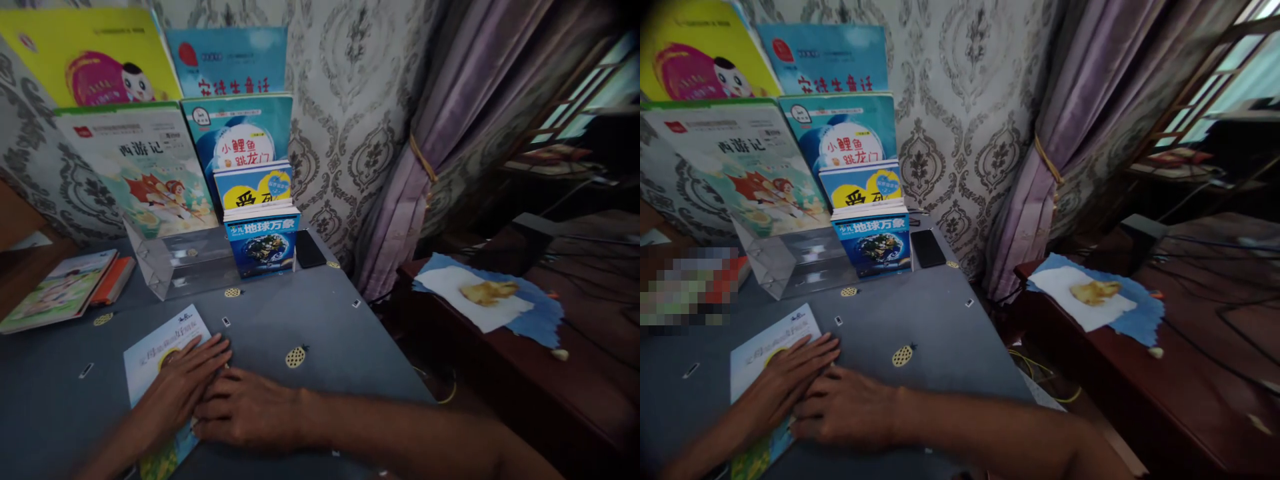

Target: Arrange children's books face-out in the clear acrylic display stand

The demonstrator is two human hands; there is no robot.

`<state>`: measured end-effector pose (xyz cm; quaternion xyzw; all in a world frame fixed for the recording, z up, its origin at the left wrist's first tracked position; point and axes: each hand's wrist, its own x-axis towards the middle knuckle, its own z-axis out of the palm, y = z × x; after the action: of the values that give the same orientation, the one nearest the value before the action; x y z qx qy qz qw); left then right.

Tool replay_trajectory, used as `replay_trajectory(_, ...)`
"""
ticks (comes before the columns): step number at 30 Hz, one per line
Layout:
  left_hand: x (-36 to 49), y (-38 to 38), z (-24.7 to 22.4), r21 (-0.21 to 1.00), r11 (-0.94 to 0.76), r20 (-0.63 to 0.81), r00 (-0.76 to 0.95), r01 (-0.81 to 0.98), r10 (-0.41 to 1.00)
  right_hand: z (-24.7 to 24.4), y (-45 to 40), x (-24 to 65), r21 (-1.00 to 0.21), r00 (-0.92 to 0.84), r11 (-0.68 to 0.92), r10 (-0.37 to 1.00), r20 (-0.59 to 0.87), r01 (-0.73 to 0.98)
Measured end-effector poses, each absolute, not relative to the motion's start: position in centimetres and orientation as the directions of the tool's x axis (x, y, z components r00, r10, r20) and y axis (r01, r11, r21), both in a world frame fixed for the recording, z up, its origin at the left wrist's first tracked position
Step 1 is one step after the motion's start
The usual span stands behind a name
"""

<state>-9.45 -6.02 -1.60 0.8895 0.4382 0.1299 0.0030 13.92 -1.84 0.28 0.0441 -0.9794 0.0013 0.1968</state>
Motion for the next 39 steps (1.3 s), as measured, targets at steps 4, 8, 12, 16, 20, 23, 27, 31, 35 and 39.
replay_trajectory(4, -9.5, -6.0, -1.5, 0.101, -0.606, 0.276, 0.563, 0.789, 0.779, 0.1, -1.9, 14.0, 0.056, -0.929, 0.995, -0.099, 0.357, -0.084)
replay_trajectory(8, -9.0, -6.4, -0.8, 0.059, -0.597, 0.327, 0.550, 0.800, 0.769, -0.1, -2.0, 14.0, 0.045, -0.936, 0.996, -0.093, 0.340, -0.082)
replay_trajectory(12, -8.8, -7.0, -0.5, 0.091, -0.535, 0.399, 0.462, 0.840, 0.792, 0.3, -2.0, 14.0, -0.044, -0.938, 0.996, -0.059, 0.343, -0.079)
replay_trajectory(16, -10.2, -7.5, -0.7, 0.134, -0.434, 0.422, 0.345, 0.891, 0.839, 0.7, -2.3, 13.8, -0.133, -0.916, 0.986, -0.040, 0.400, -0.101)
replay_trajectory(20, -13.9, -8.0, -1.3, 0.131, -0.352, 0.413, 0.272, 0.927, 0.869, 1.1, -2.7, 12.7, -0.211, -0.919, 0.976, 0.045, 0.391, -0.042)
replay_trajectory(23, -16.6, -8.3, -2.2, 0.128, -0.240, 0.395, 0.173, 0.962, 0.902, 1.5, -2.7, 10.7, -0.201, -0.936, 0.980, 0.086, 0.342, 0.016)
replay_trajectory(27, -17.4, -8.6, -3.2, 0.110, -0.061, 0.398, 0.013, 0.992, 0.917, 1.5, -1.5, 7.1, -0.250, -0.925, 0.955, 0.234, 0.301, 0.160)
replay_trajectory(31, -16.4, -8.9, -2.6, 0.079, 0.007, 0.378, -0.037, 0.997, 0.925, 0.7, 0.4, 4.0, -0.324, -0.874, 0.880, 0.429, 0.227, 0.348)
replay_trajectory(35, -15.8, -8.9, -1.0, 0.156, 0.018, 0.339, -0.071, 0.988, 0.938, 0.0, 1.3, 2.7, -0.364, -0.826, 0.818, 0.532, 0.187, 0.444)
replay_trajectory(39, -16.5, -8.1, 0.5, 0.401, 0.022, 0.315, -0.160, 0.916, 0.936, -0.3, 1.2, 2.7, -0.366, -0.820, 0.819, 0.534, 0.204, 0.442)
